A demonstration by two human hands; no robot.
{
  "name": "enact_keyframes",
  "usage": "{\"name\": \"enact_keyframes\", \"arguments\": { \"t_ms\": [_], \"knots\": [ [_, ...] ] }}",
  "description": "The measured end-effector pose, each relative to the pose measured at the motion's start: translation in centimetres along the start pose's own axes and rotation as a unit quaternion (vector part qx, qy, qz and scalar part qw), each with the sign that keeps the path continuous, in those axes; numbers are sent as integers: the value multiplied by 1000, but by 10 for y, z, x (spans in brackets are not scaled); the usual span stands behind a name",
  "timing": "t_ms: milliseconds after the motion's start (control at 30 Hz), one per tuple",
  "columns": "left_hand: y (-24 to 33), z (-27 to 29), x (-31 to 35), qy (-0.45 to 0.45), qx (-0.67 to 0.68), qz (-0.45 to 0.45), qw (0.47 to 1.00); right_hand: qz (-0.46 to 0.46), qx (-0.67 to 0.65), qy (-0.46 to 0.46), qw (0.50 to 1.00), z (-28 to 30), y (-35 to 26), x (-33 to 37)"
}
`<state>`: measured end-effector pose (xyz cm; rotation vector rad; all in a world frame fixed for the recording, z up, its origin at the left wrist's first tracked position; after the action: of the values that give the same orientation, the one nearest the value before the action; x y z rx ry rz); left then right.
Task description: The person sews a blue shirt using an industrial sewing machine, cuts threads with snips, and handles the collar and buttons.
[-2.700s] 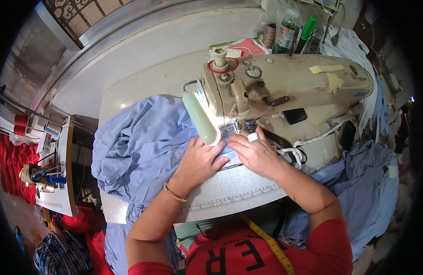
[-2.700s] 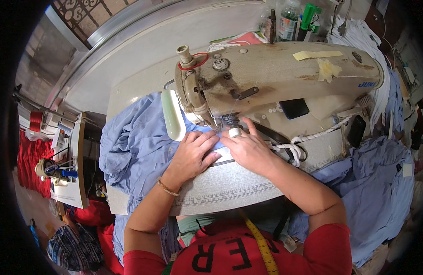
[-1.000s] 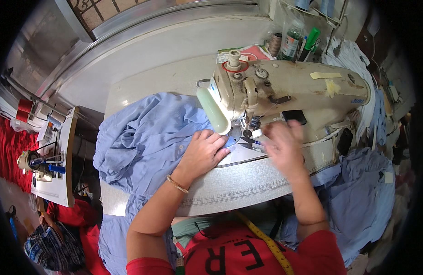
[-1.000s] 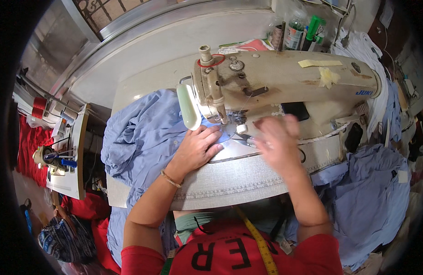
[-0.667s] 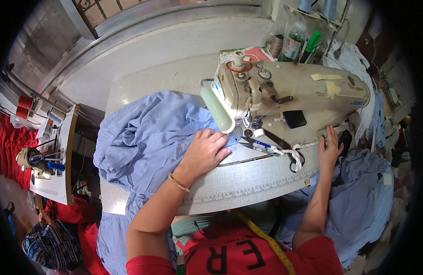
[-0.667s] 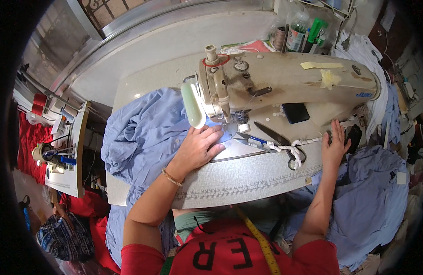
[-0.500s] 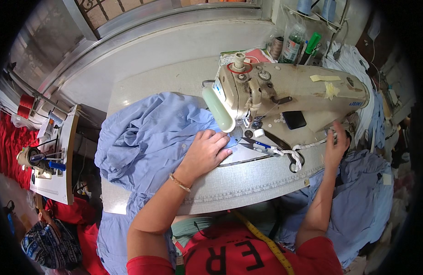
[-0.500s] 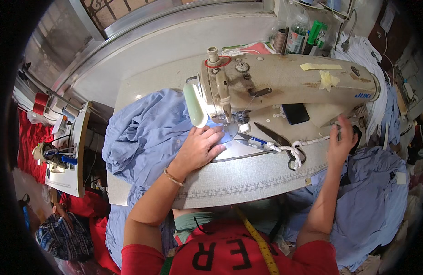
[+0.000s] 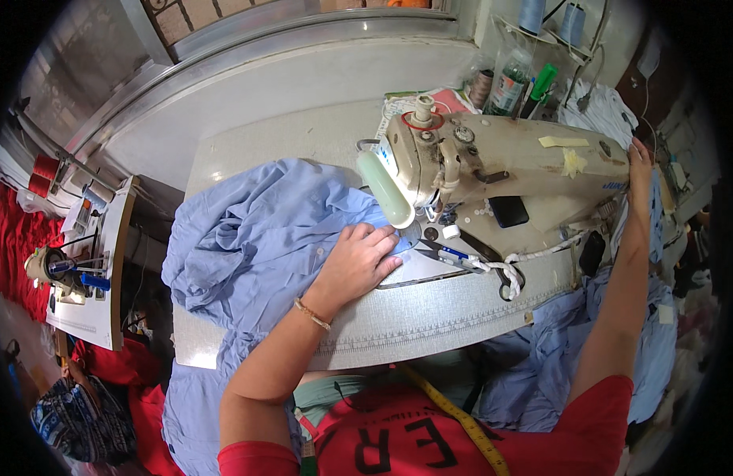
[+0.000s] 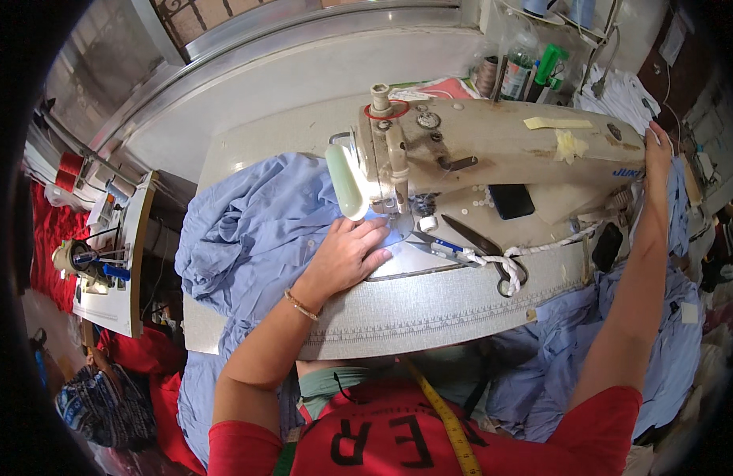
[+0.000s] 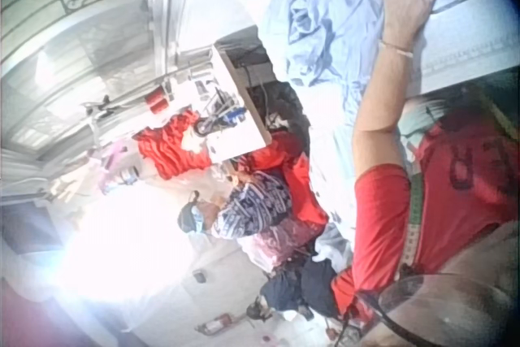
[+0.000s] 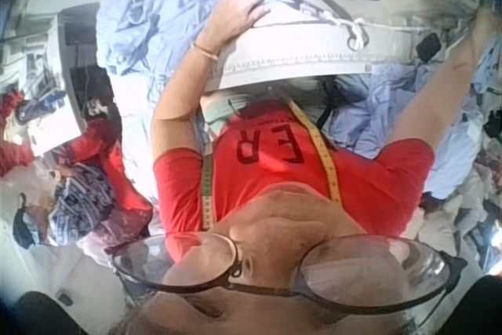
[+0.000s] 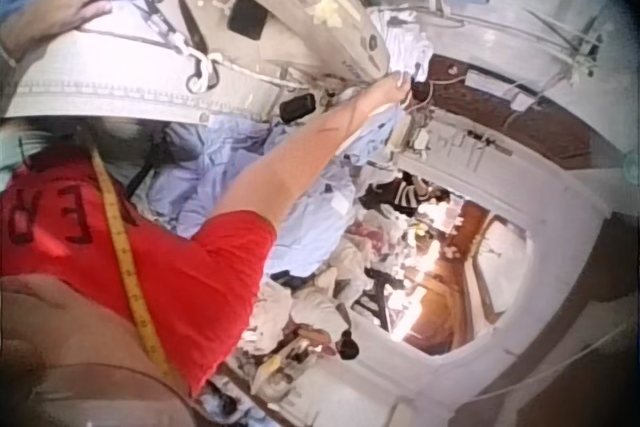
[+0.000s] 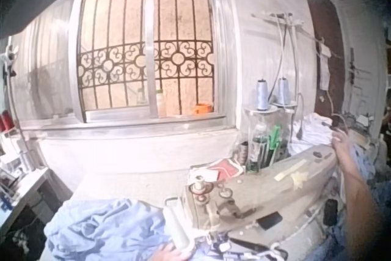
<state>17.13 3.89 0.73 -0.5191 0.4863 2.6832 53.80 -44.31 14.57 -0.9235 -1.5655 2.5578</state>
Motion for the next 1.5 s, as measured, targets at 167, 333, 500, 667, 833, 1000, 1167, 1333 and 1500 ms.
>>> {"name": "enact_keyframes", "arguments": {
  "t_ms": [167, 333, 500, 667, 833, 1000, 1167, 1333, 1500],
  "knots": [
    [0, 2, 0, 6, 1, 4, 1000, -153, 14, -131, 979, -11, 40, -8],
    [-3, 0, 4, 3, -2, 11, 1000, -91, -229, -61, 967, -15, 68, 19],
    [-1, -3, 0, 13, 4, 0, 1000, -123, -390, 11, 912, -10, 119, 65],
    [0, -4, 1, 39, 3, 13, 999, -153, -6, -223, 963, 17, 44, -15],
    [-5, -8, 11, 20, -25, 52, 998, -84, -328, -11, 941, -16, 90, 95],
    [-5, -9, 11, -20, -31, 70, 997, -139, -383, -121, 905, -14, 62, 71],
    [-5, -4, 22, -54, -42, 93, 993, -80, -411, -52, 906, -22, 70, 93],
    [14, 12, 67, -97, -33, 103, 989, -184, -226, 1, 957, 8, 65, 69],
    [40, 25, 109, -125, -19, 126, 984, 86, -127, 75, 985, 12, -14, 127]
  ]
}}
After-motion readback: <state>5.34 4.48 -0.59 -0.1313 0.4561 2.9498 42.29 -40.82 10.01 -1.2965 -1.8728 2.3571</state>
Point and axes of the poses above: each hand's wrist, its own x-axis away from the middle knuckle, its own z-axis out of the back of the hand, y = z × x, the point moved 7 cm from there along -x, towards the middle knuckle, and after that the axes turned 5 degrees about -z, right-handed, at the moved point
